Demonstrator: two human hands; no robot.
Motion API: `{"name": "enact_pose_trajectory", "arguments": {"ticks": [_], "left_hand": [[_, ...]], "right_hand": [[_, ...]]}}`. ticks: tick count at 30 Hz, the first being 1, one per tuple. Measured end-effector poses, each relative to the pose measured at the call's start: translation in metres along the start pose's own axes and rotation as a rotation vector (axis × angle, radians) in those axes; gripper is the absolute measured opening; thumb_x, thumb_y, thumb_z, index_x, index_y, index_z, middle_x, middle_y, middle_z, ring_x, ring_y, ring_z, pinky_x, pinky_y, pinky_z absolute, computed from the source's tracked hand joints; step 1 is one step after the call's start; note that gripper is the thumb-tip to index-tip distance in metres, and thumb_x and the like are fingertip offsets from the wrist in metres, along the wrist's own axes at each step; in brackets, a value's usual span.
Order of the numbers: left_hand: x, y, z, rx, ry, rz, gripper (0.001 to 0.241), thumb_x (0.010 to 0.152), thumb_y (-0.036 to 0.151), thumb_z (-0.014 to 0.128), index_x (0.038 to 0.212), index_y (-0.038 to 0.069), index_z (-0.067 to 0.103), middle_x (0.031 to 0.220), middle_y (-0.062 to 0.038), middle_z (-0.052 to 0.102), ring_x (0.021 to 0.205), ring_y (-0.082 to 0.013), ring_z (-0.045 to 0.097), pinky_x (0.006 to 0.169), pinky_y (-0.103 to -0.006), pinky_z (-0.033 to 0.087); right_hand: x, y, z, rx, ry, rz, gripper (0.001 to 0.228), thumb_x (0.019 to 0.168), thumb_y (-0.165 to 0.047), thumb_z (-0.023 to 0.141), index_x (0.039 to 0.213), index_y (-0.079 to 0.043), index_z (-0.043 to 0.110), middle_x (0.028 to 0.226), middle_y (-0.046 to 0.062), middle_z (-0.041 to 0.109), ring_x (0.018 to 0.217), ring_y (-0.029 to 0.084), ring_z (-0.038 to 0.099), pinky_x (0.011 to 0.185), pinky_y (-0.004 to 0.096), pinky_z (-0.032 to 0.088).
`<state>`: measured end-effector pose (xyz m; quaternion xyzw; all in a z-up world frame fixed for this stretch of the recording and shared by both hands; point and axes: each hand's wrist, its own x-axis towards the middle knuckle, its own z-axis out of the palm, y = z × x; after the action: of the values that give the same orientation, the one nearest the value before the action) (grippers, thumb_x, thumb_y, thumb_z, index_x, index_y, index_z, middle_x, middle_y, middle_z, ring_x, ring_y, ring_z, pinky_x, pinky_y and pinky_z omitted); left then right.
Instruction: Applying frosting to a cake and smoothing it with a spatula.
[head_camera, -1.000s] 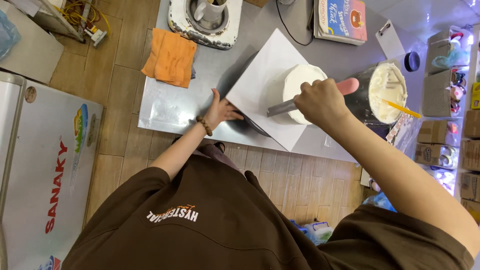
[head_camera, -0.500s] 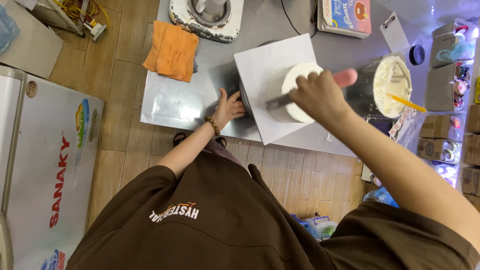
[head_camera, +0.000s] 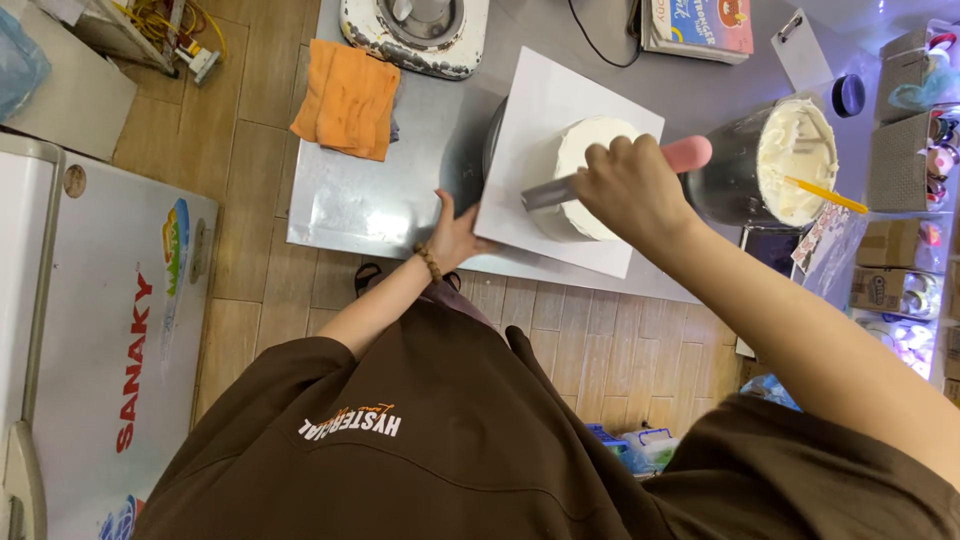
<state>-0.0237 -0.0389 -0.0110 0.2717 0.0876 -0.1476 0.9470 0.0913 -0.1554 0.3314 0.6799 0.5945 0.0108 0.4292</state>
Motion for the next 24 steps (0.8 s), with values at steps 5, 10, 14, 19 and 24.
{"name": "enact_pose_trajectory", "arguments": {"ticks": [5, 10, 14, 19, 24], "left_hand": [[0.016, 0.003, -0.019, -0.177, 0.061, 0.069, 0.14, 0.058, 0.105, 0.012, 0.167, 0.016, 0.007, 0.168, -0.024, 0.024, 0.148, -0.0436, 0.032, 0.121, -0.0584, 0.02], [0.013, 0.033, 0.003, -0.436, 0.143, 0.264, 0.134, 0.055, 0.104, 0.022, 0.166, 0.03, 0.004, 0.166, -0.02, 0.028, 0.152, -0.0351, 0.033, 0.125, -0.0509, 0.026], [0.03, -0.011, -0.026, -0.441, -0.103, -0.105, 0.139, 0.061, 0.105, 0.018, 0.172, 0.021, 0.011, 0.163, -0.016, 0.038, 0.144, -0.032, 0.045, 0.121, -0.0538, 0.036], [0.039, 0.036, -0.048, 0.143, -0.114, -0.053, 0.14, 0.061, 0.107, 0.007, 0.168, 0.017, 0.01, 0.142, -0.029, 0.056, 0.118, -0.0374, 0.059, 0.11, -0.0512, 0.043], [0.028, 0.073, -0.012, -0.108, 0.046, 0.174, 0.134, 0.061, 0.103, 0.013, 0.169, 0.022, 0.01, 0.153, -0.016, 0.05, 0.132, -0.0332, 0.053, 0.113, -0.0503, 0.036]], "right_hand": [[0.002, -0.006, -0.003, -0.02, -0.001, 0.051, 0.011, 0.088, -0.023, 0.065, 0.08, -0.019, 0.07, 0.084, 0.001, 0.066, 0.074, 0.018, 0.067, 0.056, 0.033, 0.047], [0.0, -0.014, -0.011, 0.019, -0.026, 0.007, 0.01, 0.087, -0.021, 0.064, 0.081, -0.019, 0.072, 0.085, 0.002, 0.068, 0.074, 0.018, 0.067, 0.055, 0.033, 0.047], [0.005, -0.009, -0.008, -0.015, -0.012, 0.012, 0.01, 0.086, -0.023, 0.064, 0.08, -0.019, 0.072, 0.085, 0.003, 0.068, 0.073, 0.019, 0.068, 0.055, 0.033, 0.048], [0.008, -0.005, -0.002, 0.015, -0.037, 0.016, 0.01, 0.086, -0.02, 0.065, 0.079, -0.018, 0.072, 0.085, 0.002, 0.068, 0.074, 0.018, 0.067, 0.056, 0.032, 0.047], [0.018, 0.006, 0.006, 0.028, -0.013, 0.013, 0.008, 0.086, -0.02, 0.067, 0.079, -0.019, 0.071, 0.084, 0.002, 0.068, 0.073, 0.019, 0.068, 0.054, 0.033, 0.047]]}}
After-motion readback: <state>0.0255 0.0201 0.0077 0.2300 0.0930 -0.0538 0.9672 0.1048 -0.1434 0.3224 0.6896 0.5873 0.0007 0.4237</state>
